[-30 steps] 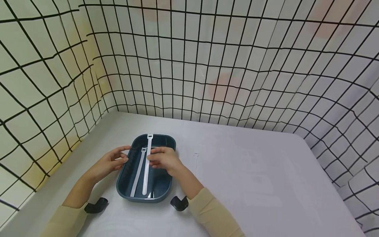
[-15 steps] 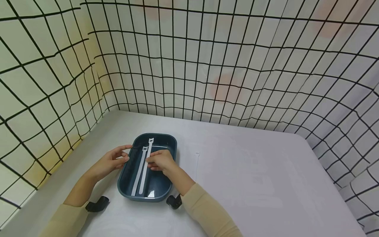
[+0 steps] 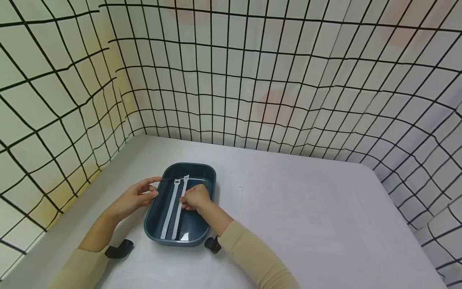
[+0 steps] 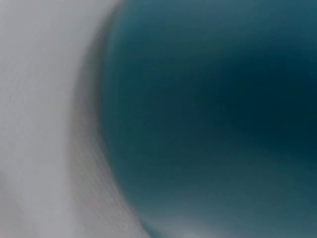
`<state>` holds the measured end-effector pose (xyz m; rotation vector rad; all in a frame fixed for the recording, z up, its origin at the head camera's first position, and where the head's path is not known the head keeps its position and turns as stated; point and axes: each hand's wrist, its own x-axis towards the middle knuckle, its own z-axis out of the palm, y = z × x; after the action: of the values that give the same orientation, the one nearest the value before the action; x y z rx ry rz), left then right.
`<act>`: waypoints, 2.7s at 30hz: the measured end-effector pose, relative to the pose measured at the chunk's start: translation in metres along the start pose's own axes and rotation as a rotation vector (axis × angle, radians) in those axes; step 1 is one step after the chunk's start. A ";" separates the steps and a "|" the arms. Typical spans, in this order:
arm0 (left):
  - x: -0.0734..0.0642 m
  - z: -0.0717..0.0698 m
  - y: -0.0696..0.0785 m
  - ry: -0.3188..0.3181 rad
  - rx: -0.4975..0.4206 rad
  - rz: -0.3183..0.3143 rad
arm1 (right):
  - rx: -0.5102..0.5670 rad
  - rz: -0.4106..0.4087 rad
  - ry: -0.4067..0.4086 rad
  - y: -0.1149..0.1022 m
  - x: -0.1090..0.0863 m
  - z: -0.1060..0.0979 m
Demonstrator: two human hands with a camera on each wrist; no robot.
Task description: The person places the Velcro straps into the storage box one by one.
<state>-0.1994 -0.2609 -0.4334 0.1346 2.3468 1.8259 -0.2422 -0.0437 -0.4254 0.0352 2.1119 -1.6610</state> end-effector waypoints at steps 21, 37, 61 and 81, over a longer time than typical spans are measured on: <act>0.000 0.000 0.000 0.000 0.009 0.004 | -0.206 -0.013 0.072 0.002 0.004 0.006; 0.000 -0.001 -0.001 -0.001 0.007 0.007 | -0.235 -0.028 0.083 -0.001 0.002 0.008; -0.002 0.001 0.001 -0.006 -0.003 0.009 | -0.200 -0.225 0.038 -0.001 -0.010 0.000; -0.002 0.001 0.001 0.002 0.025 0.015 | 0.095 -0.318 -0.013 0.005 -0.051 -0.057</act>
<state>-0.1970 -0.2600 -0.4324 0.1542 2.3777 1.8047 -0.2139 0.0237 -0.4016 -0.2955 2.1123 -1.9332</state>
